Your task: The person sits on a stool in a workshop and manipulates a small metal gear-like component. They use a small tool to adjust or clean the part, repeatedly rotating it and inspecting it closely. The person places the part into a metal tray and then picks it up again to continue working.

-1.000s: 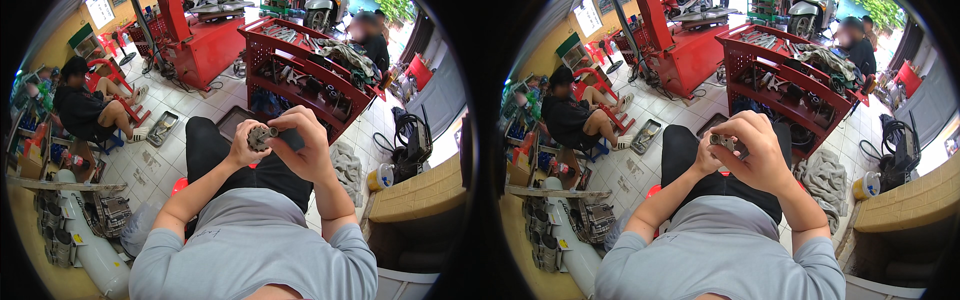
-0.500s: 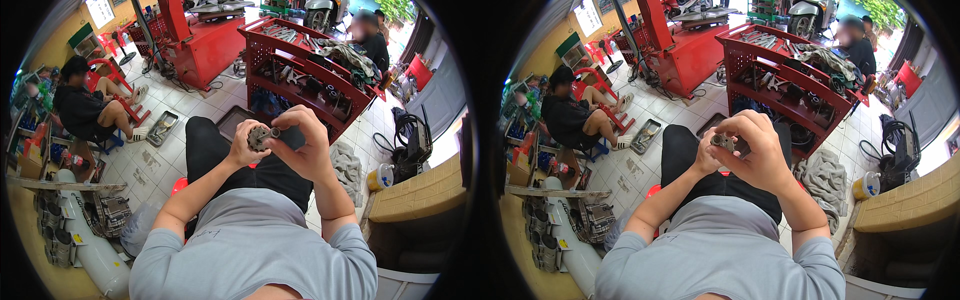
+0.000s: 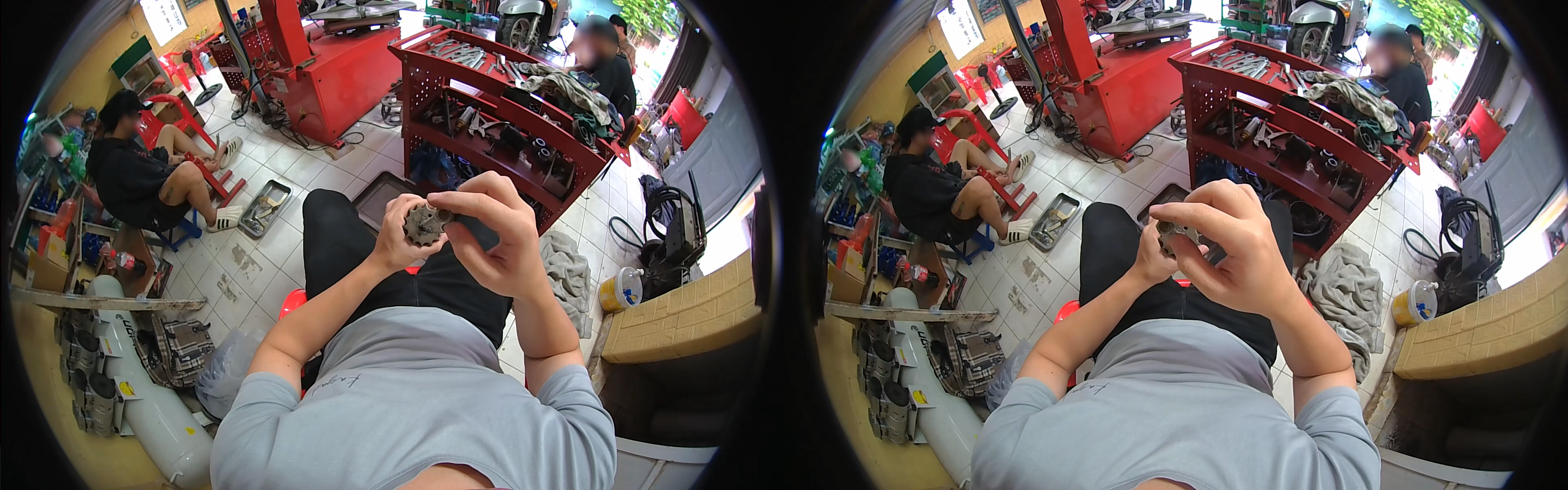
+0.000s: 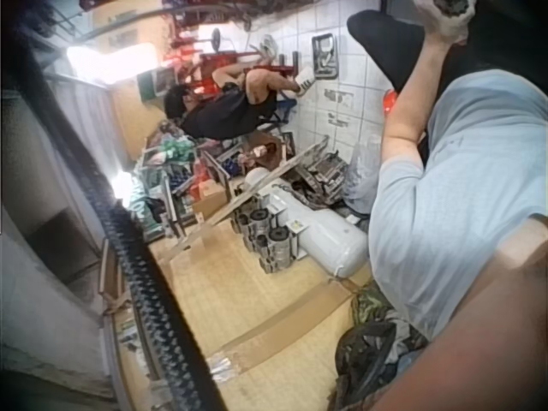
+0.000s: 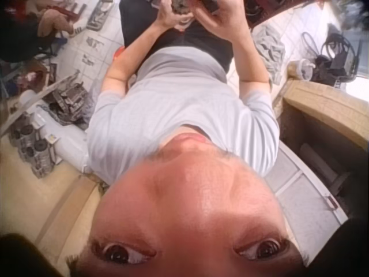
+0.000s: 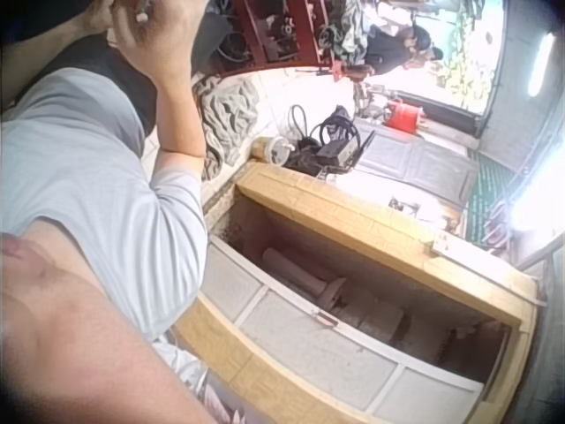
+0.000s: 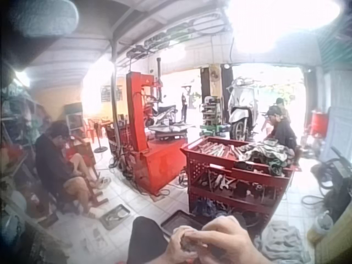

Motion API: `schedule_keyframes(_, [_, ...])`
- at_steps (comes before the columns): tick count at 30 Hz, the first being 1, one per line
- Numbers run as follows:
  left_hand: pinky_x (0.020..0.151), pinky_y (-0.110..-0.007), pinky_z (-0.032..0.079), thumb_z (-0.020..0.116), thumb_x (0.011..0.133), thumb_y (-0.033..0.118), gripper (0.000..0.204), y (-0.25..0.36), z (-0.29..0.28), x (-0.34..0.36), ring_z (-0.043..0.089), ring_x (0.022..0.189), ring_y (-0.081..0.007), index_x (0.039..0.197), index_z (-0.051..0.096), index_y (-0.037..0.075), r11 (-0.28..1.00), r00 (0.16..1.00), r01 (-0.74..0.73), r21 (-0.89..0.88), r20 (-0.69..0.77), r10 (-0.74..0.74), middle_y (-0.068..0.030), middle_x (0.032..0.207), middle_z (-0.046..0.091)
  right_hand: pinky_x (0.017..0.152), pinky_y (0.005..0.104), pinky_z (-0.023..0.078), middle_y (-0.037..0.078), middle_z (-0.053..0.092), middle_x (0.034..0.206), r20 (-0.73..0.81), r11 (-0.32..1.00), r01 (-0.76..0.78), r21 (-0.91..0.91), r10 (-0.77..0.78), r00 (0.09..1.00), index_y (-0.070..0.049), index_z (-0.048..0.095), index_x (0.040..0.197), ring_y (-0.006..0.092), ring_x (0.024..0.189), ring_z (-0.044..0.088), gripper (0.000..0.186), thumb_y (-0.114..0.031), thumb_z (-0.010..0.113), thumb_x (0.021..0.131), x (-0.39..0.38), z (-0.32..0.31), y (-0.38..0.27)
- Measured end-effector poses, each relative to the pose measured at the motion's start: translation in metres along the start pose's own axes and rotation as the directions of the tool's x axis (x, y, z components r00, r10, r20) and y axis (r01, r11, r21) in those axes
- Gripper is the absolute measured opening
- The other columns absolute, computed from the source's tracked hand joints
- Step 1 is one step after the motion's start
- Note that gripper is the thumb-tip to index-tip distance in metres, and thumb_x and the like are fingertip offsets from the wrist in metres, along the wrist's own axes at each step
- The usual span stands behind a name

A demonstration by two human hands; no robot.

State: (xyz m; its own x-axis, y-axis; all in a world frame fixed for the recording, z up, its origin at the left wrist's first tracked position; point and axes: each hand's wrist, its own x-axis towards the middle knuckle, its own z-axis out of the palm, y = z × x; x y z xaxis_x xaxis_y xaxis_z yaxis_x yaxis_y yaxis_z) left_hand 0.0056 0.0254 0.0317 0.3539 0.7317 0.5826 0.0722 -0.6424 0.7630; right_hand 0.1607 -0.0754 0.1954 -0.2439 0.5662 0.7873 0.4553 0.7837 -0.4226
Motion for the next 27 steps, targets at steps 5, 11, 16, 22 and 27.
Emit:
schedule_keyframes(5, [0.098, -0.042, 0.041, 0.088, 0.060, 0.018, 0.054, -0.001, -0.002, 0.001, 0.057, 0.107, -0.0282, 0.107, 0.062, 0.009, 1.000, 0.999, 0.008, 0.017, 0.037, -0.009, -0.0072, 0.108, 0.061, 0.078, 0.0322, 0.039, 0.003, 0.063, 0.092, -0.029, 1.000, -0.013, 0.009, 0.013, 0.999, -0.009, 0.072, 0.113, 0.0195, 0.084, 0.057, 0.040, -0.004, 0.076, 0.073, -0.002, 0.002, 0.006])
schedule_keyframes(11, [0.098, -0.041, 0.041, 0.088, 0.059, 0.018, 0.054, 0.002, -0.002, 0.001, 0.059, 0.103, -0.0274, 0.106, 0.062, 0.010, 1.000, 1.000, -0.009, 0.018, 0.013, 0.009, -0.0059, 0.106, 0.062, 0.076, 0.0320, 0.039, 0.003, 0.063, 0.092, 0.023, 0.994, 0.086, -0.074, -0.084, 0.996, -0.009, 0.071, 0.111, 0.0194, 0.082, 0.057, 0.040, -0.006, 0.080, 0.072, -0.001, -0.001, 0.007])
schedule_keyframes(16, [0.098, -0.041, 0.041, 0.087, 0.060, 0.018, 0.053, 0.000, -0.001, 0.002, 0.059, 0.104, -0.0274, 0.105, 0.062, 0.010, 1.000, 1.000, -0.008, -0.029, 0.025, 0.009, -0.0063, 0.105, 0.062, 0.077, 0.0321, 0.039, 0.003, 0.063, 0.093, -0.042, 0.999, -0.026, 0.035, 0.027, 0.999, -0.010, 0.072, 0.112, 0.0190, 0.084, 0.057, 0.040, -0.005, 0.079, 0.073, 0.000, 0.004, 0.000])
schedule_keyframes(22, [0.099, -0.041, 0.040, 0.087, 0.059, 0.017, 0.054, -0.004, -0.001, 0.000, 0.059, 0.106, -0.0272, 0.107, 0.063, 0.010, 1.000, 1.000, 0.000, 0.021, 0.031, -0.001, -0.0060, 0.107, 0.062, 0.077, 0.0323, 0.039, 0.003, 0.063, 0.093, 0.039, 0.997, 0.053, -0.055, -0.051, 0.998, -0.009, 0.070, 0.110, 0.0198, 0.084, 0.058, 0.039, -0.007, 0.080, 0.073, 0.000, -0.002, 0.004])
schedule_keyframes(27, [0.099, -0.041, 0.040, 0.087, 0.059, 0.017, 0.054, 0.000, -0.001, 0.001, 0.058, 0.107, -0.0273, 0.107, 0.063, 0.011, 1.000, 0.999, 0.023, -0.006, 0.036, -0.023, -0.0059, 0.107, 0.062, 0.078, 0.0331, 0.039, 0.003, 0.063, 0.094, -0.023, 0.999, -0.052, 0.009, 0.052, 0.998, -0.009, 0.072, 0.109, 0.0202, 0.086, 0.058, 0.036, -0.006, 0.078, 0.074, -0.003, 0.004, 0.003])
